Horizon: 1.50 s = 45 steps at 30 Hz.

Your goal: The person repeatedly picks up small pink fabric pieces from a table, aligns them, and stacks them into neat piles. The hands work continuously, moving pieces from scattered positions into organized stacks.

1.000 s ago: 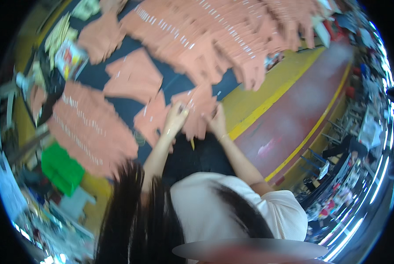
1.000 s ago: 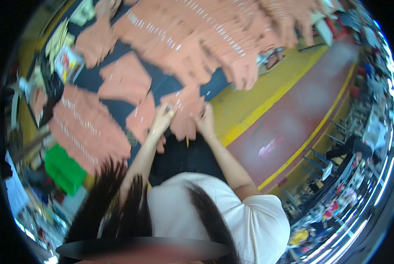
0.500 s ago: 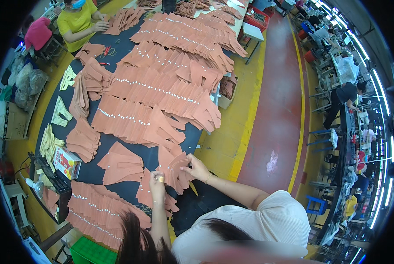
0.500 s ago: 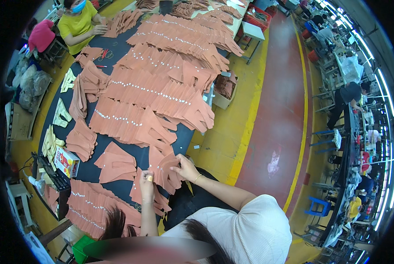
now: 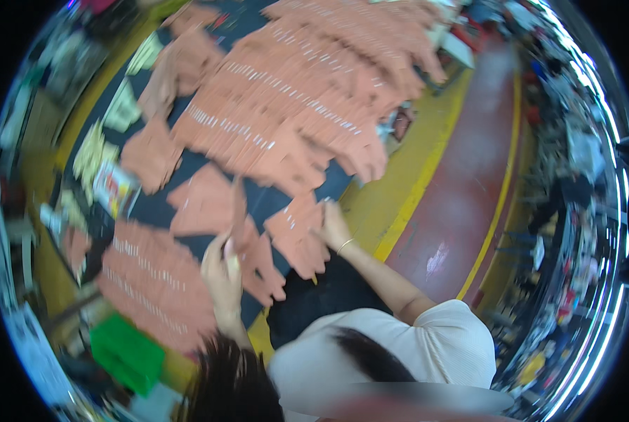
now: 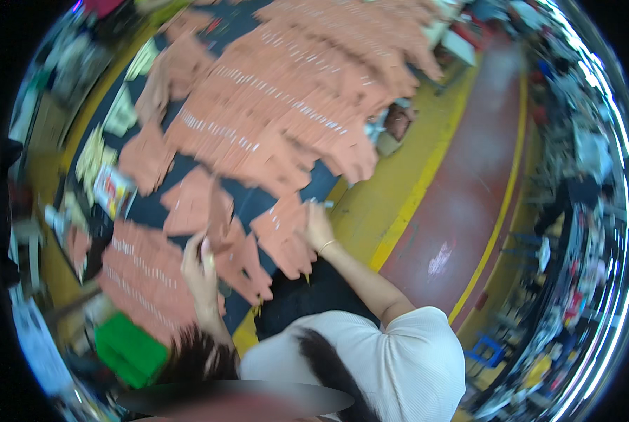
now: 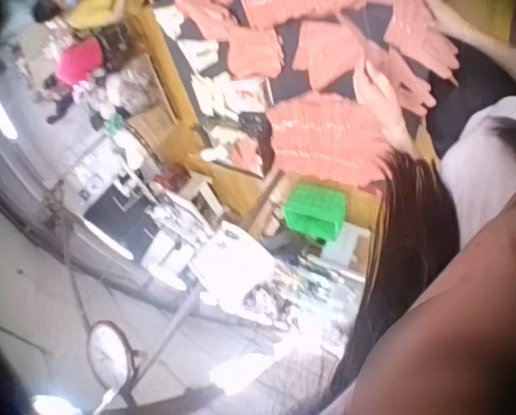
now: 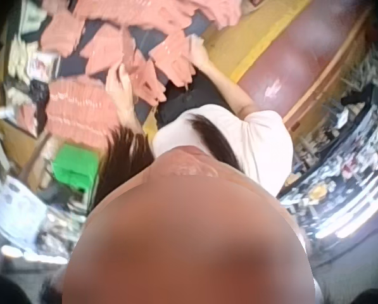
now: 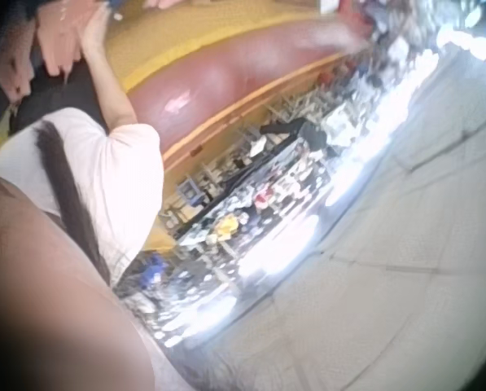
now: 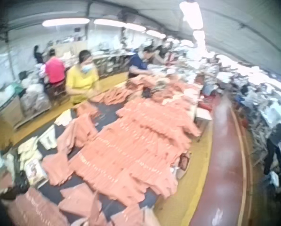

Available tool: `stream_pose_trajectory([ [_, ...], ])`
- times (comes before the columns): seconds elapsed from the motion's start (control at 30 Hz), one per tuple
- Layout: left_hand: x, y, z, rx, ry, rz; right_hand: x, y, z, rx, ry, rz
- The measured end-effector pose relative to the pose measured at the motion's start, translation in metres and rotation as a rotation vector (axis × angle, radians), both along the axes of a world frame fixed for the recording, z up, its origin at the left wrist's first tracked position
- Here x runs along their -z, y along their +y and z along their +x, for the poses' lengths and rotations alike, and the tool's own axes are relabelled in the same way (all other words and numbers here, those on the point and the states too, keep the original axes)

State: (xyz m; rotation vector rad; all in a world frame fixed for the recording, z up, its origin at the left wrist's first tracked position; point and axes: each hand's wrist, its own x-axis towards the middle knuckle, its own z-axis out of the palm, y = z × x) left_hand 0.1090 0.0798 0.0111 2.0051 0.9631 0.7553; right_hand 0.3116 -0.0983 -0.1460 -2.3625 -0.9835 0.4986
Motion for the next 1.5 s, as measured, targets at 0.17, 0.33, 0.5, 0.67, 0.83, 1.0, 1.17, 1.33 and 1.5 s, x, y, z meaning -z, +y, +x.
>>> stream_pose_trajectory([
  [0.17,-0.003,0.002,-0.019,0.093,-0.049,-0.35,-0.047,0.024,0.001,-0.048,0.819,0.256],
  [0.33,0.04,0.016,-0.031,-0.094,-0.137,-0.65,-0.078,0.086,-0.011,-0.31,1.251,0.129],
  [0.5,0.114,0.053,-0.044,-0.53,-0.657,-0.977,-0.027,0.185,-0.035,-0.318,0.931,0.106],
  [0.67,0.166,0.065,-0.052,-0.71,-0.813,-1.141,0.011,0.25,-0.044,-0.324,0.423,0.009],
  [0.83,0.175,0.055,-0.048,-0.712,-0.739,-1.166,0.02,0.259,-0.041,-0.316,0.568,-0.071],
  [1.0,0.171,0.051,-0.043,-0.764,-0.707,-1.233,0.013,0.243,-0.024,-0.368,0.506,-0.179],
  [1.17,0.173,0.055,-0.044,-0.763,-0.784,-1.223,-0.009,0.231,-0.009,-0.401,0.675,-0.247],
  [1.33,0.172,0.063,-0.046,-0.772,-0.848,-1.331,-0.01,0.243,-0.019,-0.384,0.802,-0.193],
  [1.5,0.165,0.066,-0.046,-0.782,-0.85,-1.354,0.001,0.266,-0.037,-0.341,0.701,-0.217],
])
